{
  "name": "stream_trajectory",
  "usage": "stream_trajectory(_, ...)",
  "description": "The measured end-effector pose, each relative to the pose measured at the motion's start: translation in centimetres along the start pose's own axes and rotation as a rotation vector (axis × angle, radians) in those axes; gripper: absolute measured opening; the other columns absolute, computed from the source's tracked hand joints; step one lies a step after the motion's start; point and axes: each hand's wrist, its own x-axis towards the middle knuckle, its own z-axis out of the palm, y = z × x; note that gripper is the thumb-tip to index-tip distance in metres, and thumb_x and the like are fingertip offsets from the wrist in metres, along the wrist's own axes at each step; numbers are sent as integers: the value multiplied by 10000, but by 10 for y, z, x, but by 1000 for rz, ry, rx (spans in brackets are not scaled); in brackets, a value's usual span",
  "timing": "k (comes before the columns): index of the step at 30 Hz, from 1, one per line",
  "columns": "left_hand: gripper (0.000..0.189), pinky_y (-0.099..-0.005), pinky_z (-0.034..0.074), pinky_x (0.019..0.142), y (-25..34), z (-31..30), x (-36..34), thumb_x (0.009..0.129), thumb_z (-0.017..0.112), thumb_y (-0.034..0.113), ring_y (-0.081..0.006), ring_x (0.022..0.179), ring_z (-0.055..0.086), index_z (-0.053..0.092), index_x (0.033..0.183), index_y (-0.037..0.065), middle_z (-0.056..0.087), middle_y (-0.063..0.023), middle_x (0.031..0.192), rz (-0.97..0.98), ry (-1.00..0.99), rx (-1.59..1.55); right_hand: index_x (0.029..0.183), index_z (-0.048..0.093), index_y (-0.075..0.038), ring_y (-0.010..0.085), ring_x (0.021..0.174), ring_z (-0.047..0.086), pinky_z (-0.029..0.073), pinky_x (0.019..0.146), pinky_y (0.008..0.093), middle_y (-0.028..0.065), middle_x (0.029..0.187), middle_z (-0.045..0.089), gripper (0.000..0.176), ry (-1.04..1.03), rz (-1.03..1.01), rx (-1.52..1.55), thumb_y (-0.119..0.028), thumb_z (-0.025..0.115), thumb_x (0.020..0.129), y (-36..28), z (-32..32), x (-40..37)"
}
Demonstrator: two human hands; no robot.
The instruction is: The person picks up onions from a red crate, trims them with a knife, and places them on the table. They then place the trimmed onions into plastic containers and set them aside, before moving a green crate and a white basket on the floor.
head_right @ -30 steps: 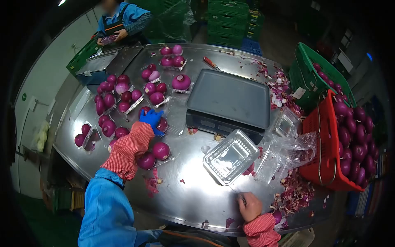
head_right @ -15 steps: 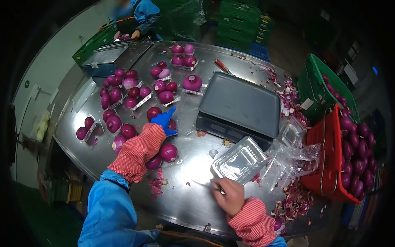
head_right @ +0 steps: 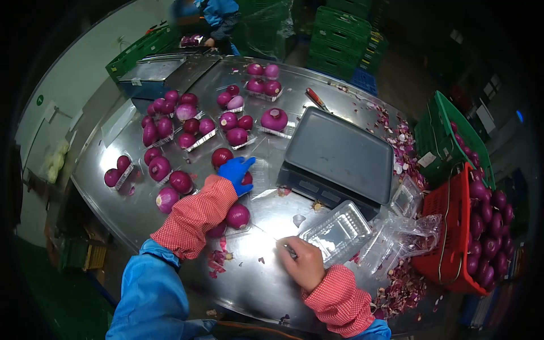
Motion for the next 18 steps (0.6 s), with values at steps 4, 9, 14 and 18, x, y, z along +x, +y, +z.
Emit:
stream_trajectory(4, 925, -472, 486, 972, 8, -16, 20, 698, 773, 463, -380, 1164, 561, 360, 1464, 149, 515, -212, 1285, -216, -406, 40, 932, 687, -43, 308, 694, 661, 519, 620, 352, 140, 817, 673, 108, -24, -74, -57, -84, 663, 836, 5, 2, -3)
stream_trajectory(9, 944, -459, 484, 981, 1, -12, 17, 684, 807, 400, -371, 1136, 577, 349, 1462, 123, 526, -218, 1251, -280, -200, -109, 941, 689, -51, 310, 691, 657, 518, 614, 355, 133, 820, 675, 116, 17, -60, -58, -88, 669, 833, 9, 0, -8)
stream_trajectory(14, 933, -416, 456, 1031, -8, 13, 22, 680, 859, 279, -319, 1177, 563, 361, 1444, 84, 530, -210, 1284, -257, 25, -671, 949, 693, -60, 306, 668, 652, 513, 598, 356, 126, 819, 675, 123, -29, -51, -51, -89, 671, 832, 12, 3, -14)
stream_trajectory(18, 957, -406, 430, 1060, 5, 41, 34, 722, 826, 354, -344, 1237, 529, 308, 1491, 113, 499, -239, 1349, -238, -61, -806, 949, 694, -61, 304, 644, 646, 502, 583, 359, 127, 817, 673, 124, 0, -129, -43, -90, 674, 830, 11, 6, -11)
